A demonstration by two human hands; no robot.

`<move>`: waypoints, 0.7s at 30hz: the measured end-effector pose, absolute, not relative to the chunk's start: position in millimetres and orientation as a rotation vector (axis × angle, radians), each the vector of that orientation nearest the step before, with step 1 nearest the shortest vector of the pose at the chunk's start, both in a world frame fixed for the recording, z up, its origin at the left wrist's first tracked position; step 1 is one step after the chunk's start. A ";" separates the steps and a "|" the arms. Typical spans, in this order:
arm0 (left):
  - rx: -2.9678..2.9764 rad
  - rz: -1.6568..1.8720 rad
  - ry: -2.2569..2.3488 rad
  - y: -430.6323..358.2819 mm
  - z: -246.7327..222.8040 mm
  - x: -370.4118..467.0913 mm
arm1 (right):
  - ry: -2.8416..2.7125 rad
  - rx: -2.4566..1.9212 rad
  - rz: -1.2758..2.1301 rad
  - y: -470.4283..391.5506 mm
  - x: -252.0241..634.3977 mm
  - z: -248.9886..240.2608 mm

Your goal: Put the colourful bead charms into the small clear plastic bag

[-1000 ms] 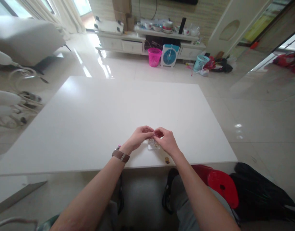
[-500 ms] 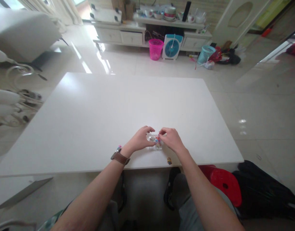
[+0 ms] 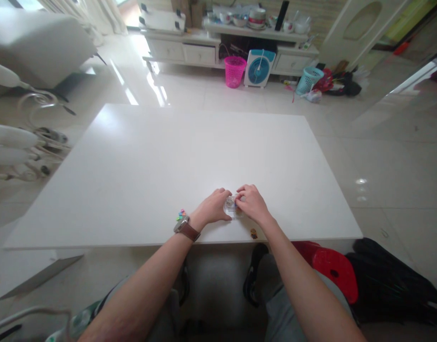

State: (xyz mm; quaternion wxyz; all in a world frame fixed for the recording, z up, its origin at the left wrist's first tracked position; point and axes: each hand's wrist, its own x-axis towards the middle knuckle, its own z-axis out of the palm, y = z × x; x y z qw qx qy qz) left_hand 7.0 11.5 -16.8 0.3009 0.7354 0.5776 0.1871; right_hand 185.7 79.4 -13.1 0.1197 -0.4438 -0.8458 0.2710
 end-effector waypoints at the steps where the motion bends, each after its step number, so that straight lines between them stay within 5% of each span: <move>1: 1.954 0.493 1.534 11.6 -17.0 6.9 | -2.461 -1.303 0.809 79.5 185.5 -14.5; 21: 1.960 0.477 1.535 11.8 -14.3 7.1 | -2.554 -1.310 0.757 79.7 188.9 -11.1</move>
